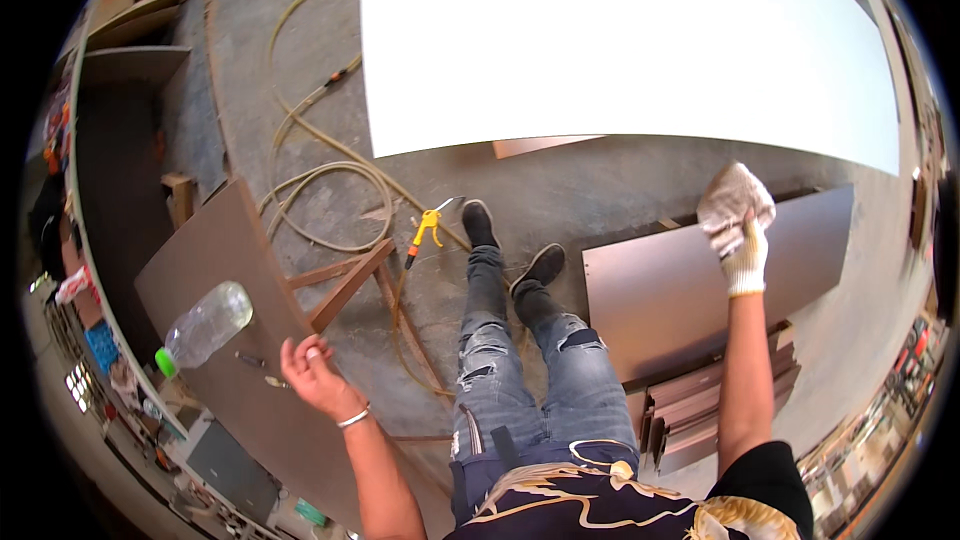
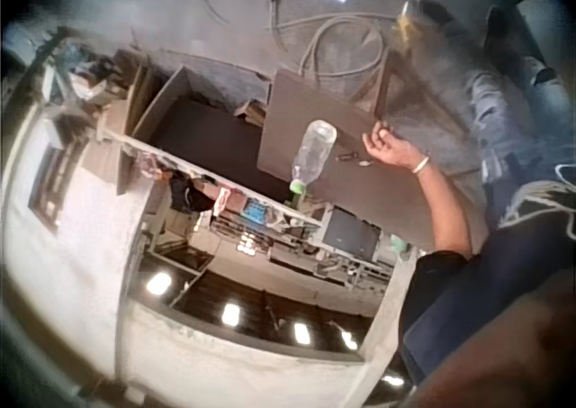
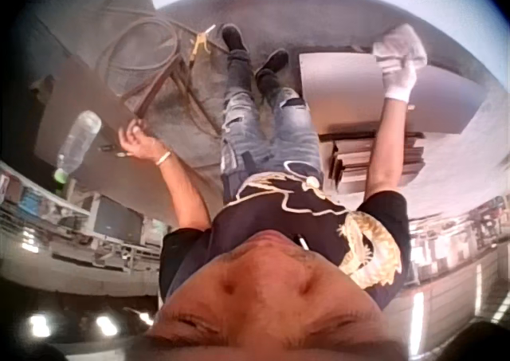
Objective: The person wipes large flat panels with a cloth, occasionally spraying liquid from a bottle onto the surface. They flip the panels over to clean both sides and move them between stacks in a workshop.
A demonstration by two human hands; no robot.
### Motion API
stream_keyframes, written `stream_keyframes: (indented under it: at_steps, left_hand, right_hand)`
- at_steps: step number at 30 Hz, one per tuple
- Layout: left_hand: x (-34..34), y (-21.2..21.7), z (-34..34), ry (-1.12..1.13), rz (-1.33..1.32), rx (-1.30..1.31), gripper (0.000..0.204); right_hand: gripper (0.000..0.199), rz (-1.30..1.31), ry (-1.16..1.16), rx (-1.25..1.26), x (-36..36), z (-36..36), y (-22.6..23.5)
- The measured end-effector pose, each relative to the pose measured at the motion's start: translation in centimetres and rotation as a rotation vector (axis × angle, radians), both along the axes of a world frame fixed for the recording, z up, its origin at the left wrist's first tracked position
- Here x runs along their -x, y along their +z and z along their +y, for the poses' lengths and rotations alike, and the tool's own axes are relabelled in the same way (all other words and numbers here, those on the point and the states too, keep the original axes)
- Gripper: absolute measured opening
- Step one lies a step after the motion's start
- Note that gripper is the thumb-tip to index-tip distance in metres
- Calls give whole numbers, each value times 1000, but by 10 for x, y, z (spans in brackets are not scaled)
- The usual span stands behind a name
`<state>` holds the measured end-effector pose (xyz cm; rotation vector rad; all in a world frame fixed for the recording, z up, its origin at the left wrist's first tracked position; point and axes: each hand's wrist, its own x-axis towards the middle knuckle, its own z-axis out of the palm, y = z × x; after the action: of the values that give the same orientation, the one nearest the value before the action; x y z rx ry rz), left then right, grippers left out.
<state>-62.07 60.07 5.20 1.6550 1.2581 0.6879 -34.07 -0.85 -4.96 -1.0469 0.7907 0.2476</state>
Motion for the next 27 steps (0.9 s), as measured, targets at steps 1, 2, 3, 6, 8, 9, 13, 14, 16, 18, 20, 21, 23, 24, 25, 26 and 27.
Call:
stream_keyframes:
  at_steps: [1,2,3,6,8,9,13,14,16,18,20,21,23,24,25,26,27]
  left_hand:
    - [27,19,18,102,44,-143,45]
    - [38,21,35,154,58,-158,56]
    - [47,30,53,206,63,-214,61]
    - [52,50,111,273,47,-262,88]
    - [58,41,154,243,-6,-328,91]
    - [61,34,174,221,-25,-348,92]
    - [42,8,229,79,-183,-172,91]
    - [34,6,237,67,-152,-128,88]
    - [14,1,253,9,-76,-171,76]
    - [20,9,287,-23,-67,-213,59]
    - [4,11,293,-84,-14,-208,45]
    - [-21,10,272,-168,67,-242,40]
    - [-83,21,196,-356,210,-293,38]
    - [-104,33,160,-479,278,-346,39]
    - [-122,43,129,-592,356,-405,40]
    - [-141,47,104,-756,396,-482,44]
    - [-162,47,78,-924,430,-553,48]
  right_hand:
    - [51,-23,-94,-19,8,91,25]
    - [60,-53,54,-444,25,44,12]
    - [66,-91,55,-480,39,78,20]
    - [76,-188,36,-517,72,169,58]
    - [79,-137,69,-694,87,194,36]
    - [77,-88,114,-750,87,212,24]
    - [73,33,395,-783,70,297,58]
    - [73,126,391,-802,69,309,65]
    - [71,213,439,-874,66,325,77]
    - [70,215,441,-982,74,341,74]
    - [57,224,407,-1056,78,348,71]
    - [55,223,404,-992,83,343,59]
    - [53,228,339,-855,83,335,46]
    - [52,227,308,-845,86,332,44]
    - [51,235,285,-842,84,331,42]
    - [54,233,241,-865,82,329,35]
    - [50,196,213,-843,82,324,22]
